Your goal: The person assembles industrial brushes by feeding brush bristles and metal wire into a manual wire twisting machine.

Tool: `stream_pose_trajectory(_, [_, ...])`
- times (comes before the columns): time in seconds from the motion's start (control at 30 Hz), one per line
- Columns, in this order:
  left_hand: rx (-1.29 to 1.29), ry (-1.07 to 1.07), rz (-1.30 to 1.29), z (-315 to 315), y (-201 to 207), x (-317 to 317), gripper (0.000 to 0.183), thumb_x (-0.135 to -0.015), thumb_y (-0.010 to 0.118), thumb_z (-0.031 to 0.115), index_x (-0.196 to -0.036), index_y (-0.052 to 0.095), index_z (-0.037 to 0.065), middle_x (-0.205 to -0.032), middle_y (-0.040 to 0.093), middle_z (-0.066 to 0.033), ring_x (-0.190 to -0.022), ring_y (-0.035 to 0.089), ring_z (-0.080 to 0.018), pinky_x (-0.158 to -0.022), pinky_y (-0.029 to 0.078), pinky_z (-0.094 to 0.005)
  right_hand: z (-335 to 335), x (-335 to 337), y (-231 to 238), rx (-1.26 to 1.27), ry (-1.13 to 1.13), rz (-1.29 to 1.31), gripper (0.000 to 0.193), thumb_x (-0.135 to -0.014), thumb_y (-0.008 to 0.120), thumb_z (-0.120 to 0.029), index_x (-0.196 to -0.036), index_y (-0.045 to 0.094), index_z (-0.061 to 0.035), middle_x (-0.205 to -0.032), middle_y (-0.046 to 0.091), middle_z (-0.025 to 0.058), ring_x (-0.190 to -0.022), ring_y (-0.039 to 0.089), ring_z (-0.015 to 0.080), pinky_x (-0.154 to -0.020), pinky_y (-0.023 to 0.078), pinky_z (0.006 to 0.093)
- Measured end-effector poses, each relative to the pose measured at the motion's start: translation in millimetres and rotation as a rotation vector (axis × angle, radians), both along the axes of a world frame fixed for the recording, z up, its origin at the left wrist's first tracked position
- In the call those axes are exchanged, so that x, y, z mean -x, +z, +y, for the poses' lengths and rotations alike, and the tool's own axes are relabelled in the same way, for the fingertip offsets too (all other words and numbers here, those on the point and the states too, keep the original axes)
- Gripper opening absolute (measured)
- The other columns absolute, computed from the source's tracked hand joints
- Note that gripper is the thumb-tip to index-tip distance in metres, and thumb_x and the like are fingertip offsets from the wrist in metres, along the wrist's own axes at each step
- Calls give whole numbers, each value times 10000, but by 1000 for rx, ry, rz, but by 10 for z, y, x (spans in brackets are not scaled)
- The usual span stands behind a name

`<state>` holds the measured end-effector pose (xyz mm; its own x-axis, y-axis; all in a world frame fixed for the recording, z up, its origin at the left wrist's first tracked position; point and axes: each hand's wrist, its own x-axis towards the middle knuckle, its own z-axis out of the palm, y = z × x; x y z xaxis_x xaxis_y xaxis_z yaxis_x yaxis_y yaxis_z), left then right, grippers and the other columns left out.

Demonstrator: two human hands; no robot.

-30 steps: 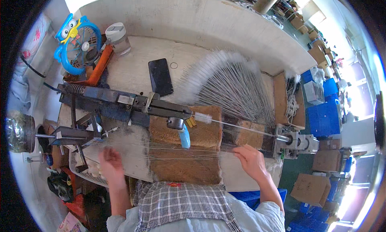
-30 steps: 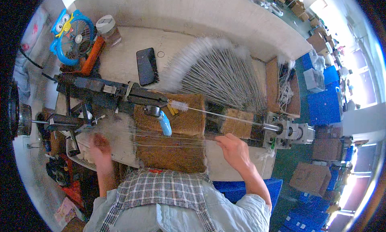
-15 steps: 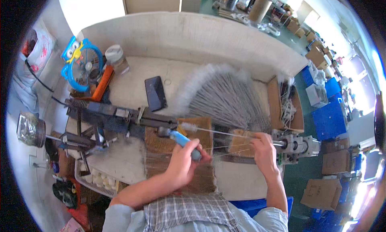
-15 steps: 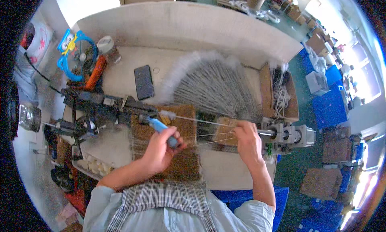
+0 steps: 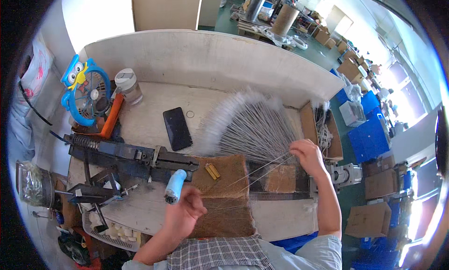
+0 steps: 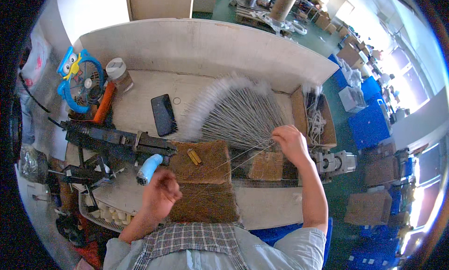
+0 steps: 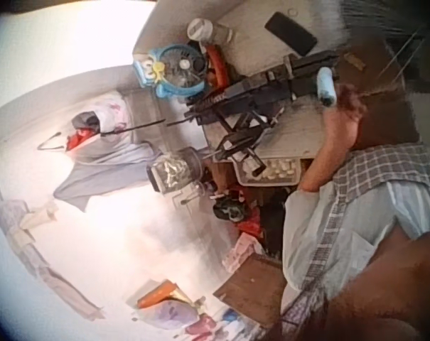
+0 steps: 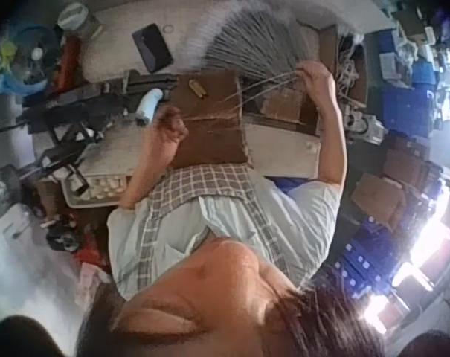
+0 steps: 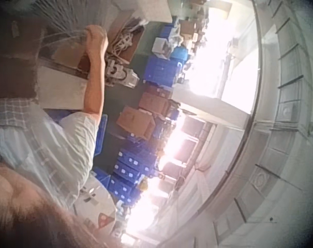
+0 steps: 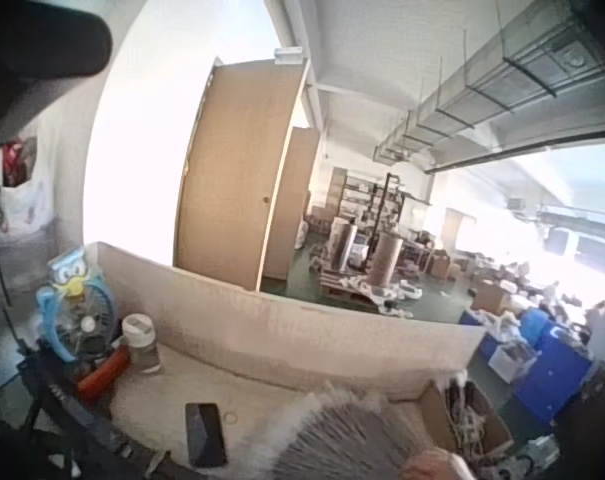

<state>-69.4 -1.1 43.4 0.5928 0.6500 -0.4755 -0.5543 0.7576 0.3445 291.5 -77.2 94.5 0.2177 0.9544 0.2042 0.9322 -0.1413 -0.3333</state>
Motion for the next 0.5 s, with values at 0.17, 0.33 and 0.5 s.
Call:
stream_pose_trajectory(0.17, [-181, -919, 46, -218, -322, -444, 340, -878, 545, 222, -1148, 505, 19, -764, 560, -51, -685, 553, -130, -666, 486, -294, -372, -265, -51, 41, -297, 601, 133, -769, 617, -51, -884, 662, 0, -783, 637, 38, -672, 564, 95, -631, 458, 238])
stream_pose_trajectory(0.33, [0, -711, -343, -152, -518, -1189, 461, -914, 506, 245, -1300, 384, 25, -832, 600, -54, -707, 557, -107, -675, 483, -284, -617, -373, -112, 121, -205, 605, 127, -766, 628, -56, -871, 661, 7, -781, 647, 59, -698, 574, 100, -645, 461, 234])
stream_pose_trajectory(0.5, [-1040, -562, 175, -82, -122, -1517, 355, -921, 484, 331, -1064, 603, 28, -758, 632, -41, -665, 579, -96, -638, 461, -222, -830, -404, -153, 163, -141, 536, 156, -774, 638, -101, -888, 650, 5, -845, 658, 83, -735, 599, 143, -674, 474, 275])
